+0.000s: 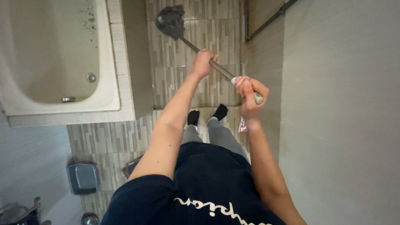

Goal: The person mops a tiled bathroom floor using a mop, moving the mop head back and forth across the floor surface between the bathtub and the toilet.

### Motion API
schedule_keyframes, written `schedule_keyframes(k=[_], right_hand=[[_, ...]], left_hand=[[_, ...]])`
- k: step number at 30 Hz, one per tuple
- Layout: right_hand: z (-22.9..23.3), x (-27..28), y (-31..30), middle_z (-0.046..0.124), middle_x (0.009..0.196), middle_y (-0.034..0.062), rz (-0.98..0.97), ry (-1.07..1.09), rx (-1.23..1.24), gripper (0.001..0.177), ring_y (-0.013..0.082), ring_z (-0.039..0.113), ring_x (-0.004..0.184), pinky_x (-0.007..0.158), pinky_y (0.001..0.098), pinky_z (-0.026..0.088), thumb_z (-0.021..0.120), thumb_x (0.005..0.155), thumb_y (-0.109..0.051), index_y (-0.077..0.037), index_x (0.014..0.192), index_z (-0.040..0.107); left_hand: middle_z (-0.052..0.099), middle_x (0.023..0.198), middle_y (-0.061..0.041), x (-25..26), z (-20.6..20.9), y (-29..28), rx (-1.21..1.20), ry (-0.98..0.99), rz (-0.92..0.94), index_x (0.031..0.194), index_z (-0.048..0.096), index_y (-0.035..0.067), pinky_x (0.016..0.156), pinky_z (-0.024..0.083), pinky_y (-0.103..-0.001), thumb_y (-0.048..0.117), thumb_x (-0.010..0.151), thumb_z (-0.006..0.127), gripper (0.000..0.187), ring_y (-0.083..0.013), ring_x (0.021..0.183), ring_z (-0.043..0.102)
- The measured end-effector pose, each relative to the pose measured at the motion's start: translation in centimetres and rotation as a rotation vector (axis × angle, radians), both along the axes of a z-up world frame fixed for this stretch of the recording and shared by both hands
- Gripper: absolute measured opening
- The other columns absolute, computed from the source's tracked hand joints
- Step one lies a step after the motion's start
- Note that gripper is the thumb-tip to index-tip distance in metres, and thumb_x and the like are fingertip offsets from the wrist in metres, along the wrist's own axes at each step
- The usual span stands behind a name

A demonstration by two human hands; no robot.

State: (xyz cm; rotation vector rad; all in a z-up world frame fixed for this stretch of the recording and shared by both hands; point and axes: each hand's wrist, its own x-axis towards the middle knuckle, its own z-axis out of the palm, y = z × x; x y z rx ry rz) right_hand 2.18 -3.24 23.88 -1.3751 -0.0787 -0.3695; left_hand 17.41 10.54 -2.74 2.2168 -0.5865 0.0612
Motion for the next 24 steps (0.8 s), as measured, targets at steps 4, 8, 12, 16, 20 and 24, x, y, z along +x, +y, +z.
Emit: schedule_keyframes(k=[4, 8, 12, 16, 20, 24], right_hand=[[2.4, 0.3, -3.3, 0.043, 0.070, 0.0067, -0.072, 0.030, -0.049, 0.036, 0.0187, 0.042, 0.071, 0.081, 0.0371, 0.046, 0.049, 0.105, -0.006, 0.000, 0.070, 0.043], [4.4, 0.1, -7.1, 0.044, 0.067, 0.0062, -0.060, 0.006, -0.078, 0.035, 0.0185, 0.044, 0.068, 0.081, 0.0370, 0.047, 0.048, 0.104, -0.004, -0.001, 0.069, 0.042], [5.4, 0.2, -9.4, 0.044, 0.066, 0.0067, -0.086, -0.042, -0.208, 0.032, 0.0172, 0.043, 0.062, 0.072, 0.0352, 0.047, 0.047, 0.101, 0.000, 0.001, 0.070, 0.042], [5.1, 0.6, -9.8, 0.049, 0.071, 0.0110, -0.076, -0.074, -0.408, 0.027, 0.0216, 0.050, 0.070, 0.081, 0.0397, 0.051, 0.051, 0.100, 0.002, 0.006, 0.073, 0.046], [2.9, 1.4, -9.9, 0.048, 0.071, 0.0117, -0.142, -0.092, -0.410, 0.028, 0.0221, 0.050, 0.070, 0.081, 0.0397, 0.053, 0.051, 0.100, -0.002, 0.005, 0.074, 0.046], [0.8, 2.6, -10.7, 0.040, 0.063, 0.0064, -0.258, -0.199, -0.239, 0.040, 0.0187, 0.042, 0.059, 0.066, 0.0351, 0.047, 0.052, 0.103, -0.013, -0.004, 0.068, 0.036]], left_hand=[[0.068, 0.078, -0.018, 0.5, -1.0, -5.1, -0.133, -0.094, 0.023, 0.072, 0.070, 0.003, 0.086, 0.048, -0.052, 0.018, 0.095, 0.065, 0.027, -0.0421, 0.085, 0.062], [0.064, 0.075, -0.016, 0.7, -0.6, -11.5, -0.263, -0.199, 0.008, 0.074, 0.067, 0.004, 0.087, 0.050, -0.049, 0.020, 0.095, 0.069, 0.027, -0.0379, 0.080, 0.062], [0.058, 0.068, -0.013, 0.8, 0.3, -17.0, -0.344, -0.189, -0.015, 0.069, 0.061, 0.005, 0.091, 0.051, -0.048, 0.019, 0.095, 0.072, 0.031, -0.0326, 0.071, 0.060], [0.060, 0.070, -0.015, 1.6, 2.3, -18.7, -0.406, -0.093, -0.086, 0.069, 0.061, 0.004, 0.080, 0.050, -0.047, 0.021, 0.093, 0.074, 0.033, -0.0361, 0.074, 0.058], [0.063, 0.072, -0.017, 3.3, 3.5, -18.5, -0.258, 0.014, -0.272, 0.068, 0.062, 0.002, 0.080, 0.049, -0.048, 0.020, 0.096, 0.071, 0.034, -0.0383, 0.078, 0.060], [0.070, 0.083, -0.017, 4.5, 4.7, -18.7, -0.126, 0.049, -0.329, 0.080, 0.074, 0.010, 0.078, 0.049, -0.048, 0.012, 0.077, 0.067, 0.007, -0.0386, 0.088, 0.066]])
